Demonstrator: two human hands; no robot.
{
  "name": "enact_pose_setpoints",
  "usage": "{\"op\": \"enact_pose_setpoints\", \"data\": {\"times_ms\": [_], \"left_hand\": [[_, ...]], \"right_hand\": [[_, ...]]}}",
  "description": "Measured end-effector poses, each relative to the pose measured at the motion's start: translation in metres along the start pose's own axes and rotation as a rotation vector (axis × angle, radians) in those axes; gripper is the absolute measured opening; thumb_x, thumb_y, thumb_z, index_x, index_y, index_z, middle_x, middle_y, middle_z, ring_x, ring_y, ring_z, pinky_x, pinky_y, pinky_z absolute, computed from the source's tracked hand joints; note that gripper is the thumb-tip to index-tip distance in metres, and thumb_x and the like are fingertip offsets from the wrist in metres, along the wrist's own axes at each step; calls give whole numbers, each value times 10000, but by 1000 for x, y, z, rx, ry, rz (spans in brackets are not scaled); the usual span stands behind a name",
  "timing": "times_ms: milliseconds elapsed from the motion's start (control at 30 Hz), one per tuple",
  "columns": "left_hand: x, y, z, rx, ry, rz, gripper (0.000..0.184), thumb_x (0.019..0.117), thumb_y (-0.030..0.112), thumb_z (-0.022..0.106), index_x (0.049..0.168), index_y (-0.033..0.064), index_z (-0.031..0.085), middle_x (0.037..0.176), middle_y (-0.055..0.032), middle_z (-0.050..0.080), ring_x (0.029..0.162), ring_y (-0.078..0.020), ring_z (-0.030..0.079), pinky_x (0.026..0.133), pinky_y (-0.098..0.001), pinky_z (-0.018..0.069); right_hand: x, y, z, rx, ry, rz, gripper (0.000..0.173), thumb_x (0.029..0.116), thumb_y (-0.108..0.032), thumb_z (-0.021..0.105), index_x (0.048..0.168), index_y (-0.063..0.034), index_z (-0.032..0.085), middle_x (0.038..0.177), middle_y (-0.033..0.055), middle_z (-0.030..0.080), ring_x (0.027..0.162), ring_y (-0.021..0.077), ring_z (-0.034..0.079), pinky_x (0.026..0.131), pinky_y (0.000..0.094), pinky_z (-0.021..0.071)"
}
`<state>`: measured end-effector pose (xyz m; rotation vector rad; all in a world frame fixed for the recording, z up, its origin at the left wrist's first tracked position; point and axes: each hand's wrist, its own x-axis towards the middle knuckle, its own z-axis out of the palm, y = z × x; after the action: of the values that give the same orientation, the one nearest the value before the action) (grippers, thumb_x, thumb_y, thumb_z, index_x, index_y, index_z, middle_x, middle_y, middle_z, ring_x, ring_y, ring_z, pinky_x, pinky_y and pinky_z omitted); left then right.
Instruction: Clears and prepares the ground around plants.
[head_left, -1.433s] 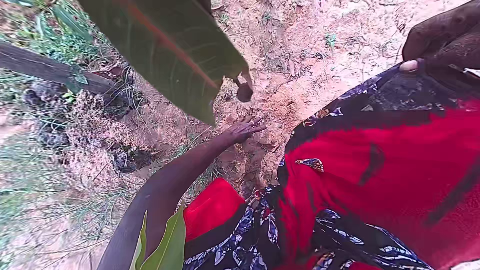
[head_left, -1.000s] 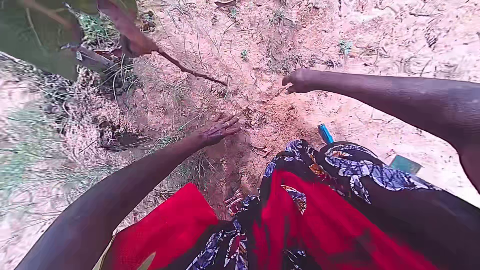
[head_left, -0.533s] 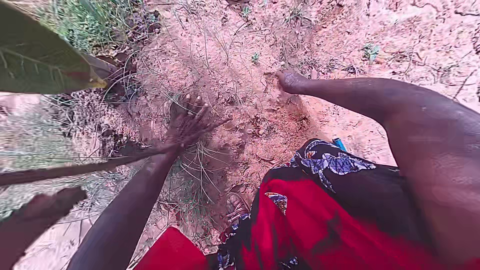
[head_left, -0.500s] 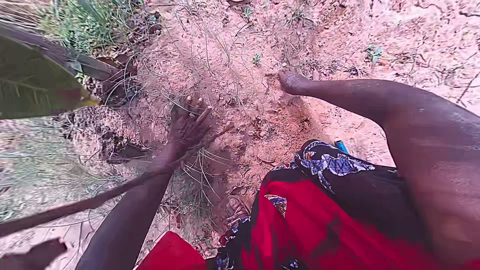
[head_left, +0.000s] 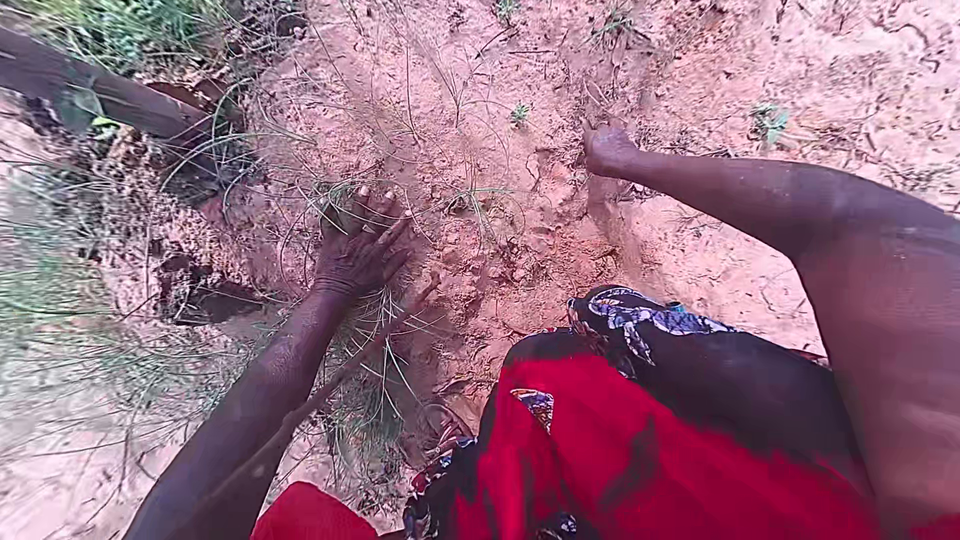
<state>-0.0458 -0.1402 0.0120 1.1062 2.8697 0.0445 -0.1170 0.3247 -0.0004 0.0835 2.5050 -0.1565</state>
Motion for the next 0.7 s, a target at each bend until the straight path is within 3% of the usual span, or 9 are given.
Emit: {"op": "enact_pose_setpoints", "data": {"times_ms": [67,133,233,367,433,500,567,700], "left_hand": [[4,4,-10,35,3,11,639,1034,565,382,1552,205,486,1662,-160,335,1543,-495,201,1114,-805,141],[6,7,-13,51,14,17,621,1035,562,391,1536,214,509,1645,-149,374,1536,-496,221,1106,-811,137],[3,6,-11,78,30,11,620,1035,573,365,1524,226,522,1648,-131,375,1535,-493,224,1095,-806,154],[1,6,-6,80,22,-15,622,1039,583,370,1545,242,492,1671,-109,335,1556,-465,181,1109,-801,136],[1,10,-9,90,40,-1,624,1040,565,375,1546,217,486,1659,-132,354,1548,-480,198,1101,-802,152],[2,10,-11,98,57,12,618,1047,560,372,1535,202,498,1648,-140,371,1543,-482,216,1116,-804,127],[4,8,-10,115,74,15,612,1048,571,357,1536,228,497,1654,-110,369,1554,-447,210,1143,-775,91],[3,11,-15,90,7,-31,639,1046,599,329,1560,246,468,1672,-101,338,1564,-443,183,1155,-771,80]], "right_hand": [[7,6,0,-89,1,-86,396,932,-90,687,1222,167,606,1409,378,491,1384,541,418,1100,631,402],[4,5,2,-91,-30,-130,418,967,-114,671,1260,172,587,1433,382,478,1401,535,413,1138,621,373],[5,6,5,80,-44,-102,474,982,-112,663,1338,152,494,1349,382,542,1298,539,528,1060,659,427],[10,6,-9,138,-161,-44,538,987,-127,660,1394,138,427,1308,383,563,1246,535,566,1004,690,448],[9,2,-14,84,-180,-16,580,1017,-320,658,1319,153,512,1282,384,579,1238,534,570,991,700,439],[10,-6,-16,-39,-132,-18,553,1020,-383,640,1124,159,610,1205,394,607,1196,552,584,936,724,446],[9,-11,-14,-160,-105,-36,486,1043,-328,584,1054,156,629,1181,406,612,1177,574,590,902,738,454],[-18,4,-7,-303,-150,-141,308,1045,-162,543,1115,123,639,1168,378,632,1163,567,594,912,732,438]]}}
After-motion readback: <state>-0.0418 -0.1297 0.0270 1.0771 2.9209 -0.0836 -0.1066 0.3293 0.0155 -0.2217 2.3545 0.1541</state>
